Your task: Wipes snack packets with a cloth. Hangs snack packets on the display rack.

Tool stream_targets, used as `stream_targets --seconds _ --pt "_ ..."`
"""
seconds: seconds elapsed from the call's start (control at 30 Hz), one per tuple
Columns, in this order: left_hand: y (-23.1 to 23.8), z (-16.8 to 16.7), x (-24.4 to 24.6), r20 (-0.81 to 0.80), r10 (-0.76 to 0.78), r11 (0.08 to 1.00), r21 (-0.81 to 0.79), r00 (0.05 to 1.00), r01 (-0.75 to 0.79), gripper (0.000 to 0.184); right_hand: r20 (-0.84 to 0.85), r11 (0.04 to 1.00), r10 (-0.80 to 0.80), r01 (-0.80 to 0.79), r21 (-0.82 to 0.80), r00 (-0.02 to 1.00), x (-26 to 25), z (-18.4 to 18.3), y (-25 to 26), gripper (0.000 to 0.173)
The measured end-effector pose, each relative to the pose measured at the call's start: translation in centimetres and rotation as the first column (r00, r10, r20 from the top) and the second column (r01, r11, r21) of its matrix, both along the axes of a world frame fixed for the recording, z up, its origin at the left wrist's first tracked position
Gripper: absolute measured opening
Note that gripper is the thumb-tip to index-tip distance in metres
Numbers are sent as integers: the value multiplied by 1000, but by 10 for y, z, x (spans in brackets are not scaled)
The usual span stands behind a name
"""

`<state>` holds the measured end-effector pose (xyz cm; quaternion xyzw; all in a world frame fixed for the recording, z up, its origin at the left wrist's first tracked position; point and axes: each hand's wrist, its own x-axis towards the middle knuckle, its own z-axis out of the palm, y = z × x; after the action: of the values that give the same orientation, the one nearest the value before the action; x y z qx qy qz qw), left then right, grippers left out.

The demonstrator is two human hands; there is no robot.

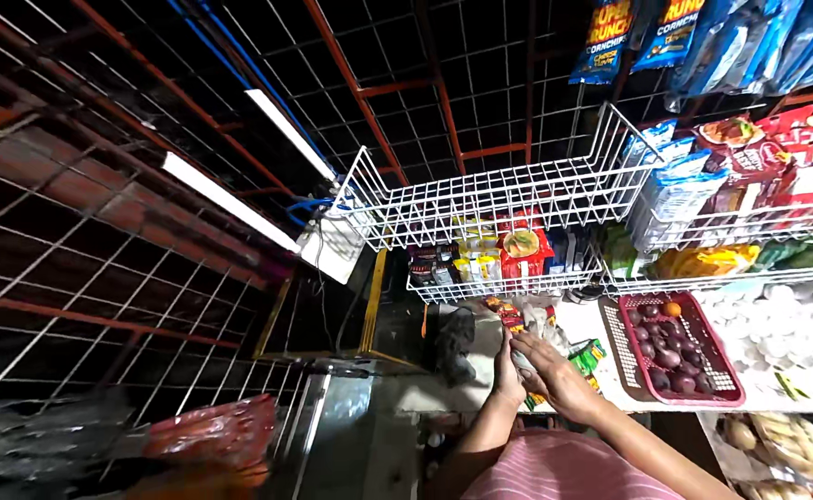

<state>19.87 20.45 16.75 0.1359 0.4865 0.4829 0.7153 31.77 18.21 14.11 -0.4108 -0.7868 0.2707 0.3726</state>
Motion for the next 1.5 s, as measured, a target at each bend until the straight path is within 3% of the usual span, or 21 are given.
stream_targets --seconds 0.1,0.2,0.3,0.4,0.57,0.67,0.77,0.87,1.0,1.03,1.13,1.2,1.27,1.37,1.5 --pt "7 2 -3 17 69 996 59 997 -70 40 16 1000 -19 18 26 1000 -5 0 6 47" --pt "8 10 -3 49 71 991 108 996 -76 40 59 992 -70 64 105 996 -7 6 26 47" --pt "9 19 -6 16 25 975 220 1000 -28 40 31 994 -74 71 85 997 -4 25 45 44" --pt "8 22 -12 -84 -66 931 355 994 91 44 -130 994 -82 91 65 988 -7 42 54 39" --pt "7 28 -10 -357 40 852 500 933 154 39 -176 986 -144 156 61 974 -15 64 56 33" --pt "9 23 -15 -393 10 788 570 920 235 44 -140 934 -212 243 261 967 -17 60 59 33" --pt "3 37 -17 -459 -70 803 501 886 323 43 -5 890 -186 171 423 983 -10 57 59 36" --pt "0 40 -21 -589 -127 702 515 798 491 43 36 937 -134 114 330 990 -1 60 65 46" --pt "-2 32 -11 -612 -220 557 560 760 613 56 -158 980 -196 198 -4 968 11 83 74 42" --pt "-3 29 -8 -556 -232 564 592 798 576 59 -185 976 -217 217 -19 959 12 86 74 42" --pt "-5 36 3 -183 -130 793 570 974 213 50 -249 987 -134 151 51 959 9 82 60 46" --pt "2 48 7 -23 8 904 428 1000 3 53 -242 980 -83 123 156 967 -4 71 45 42" --pt "9 51 8 30 96 935 339 995 -101 62 -195 962 -59 108 249 979 -16 57 33 38" --pt "8 51 6 7 55 911 409 998 -53 76 -55 929 -115 127 348 992 -18 45 34 41" --pt "2 55 8 -104 -20 864 499 994 69 94 8 888 -200 177 425 980 -13 62 49 39"
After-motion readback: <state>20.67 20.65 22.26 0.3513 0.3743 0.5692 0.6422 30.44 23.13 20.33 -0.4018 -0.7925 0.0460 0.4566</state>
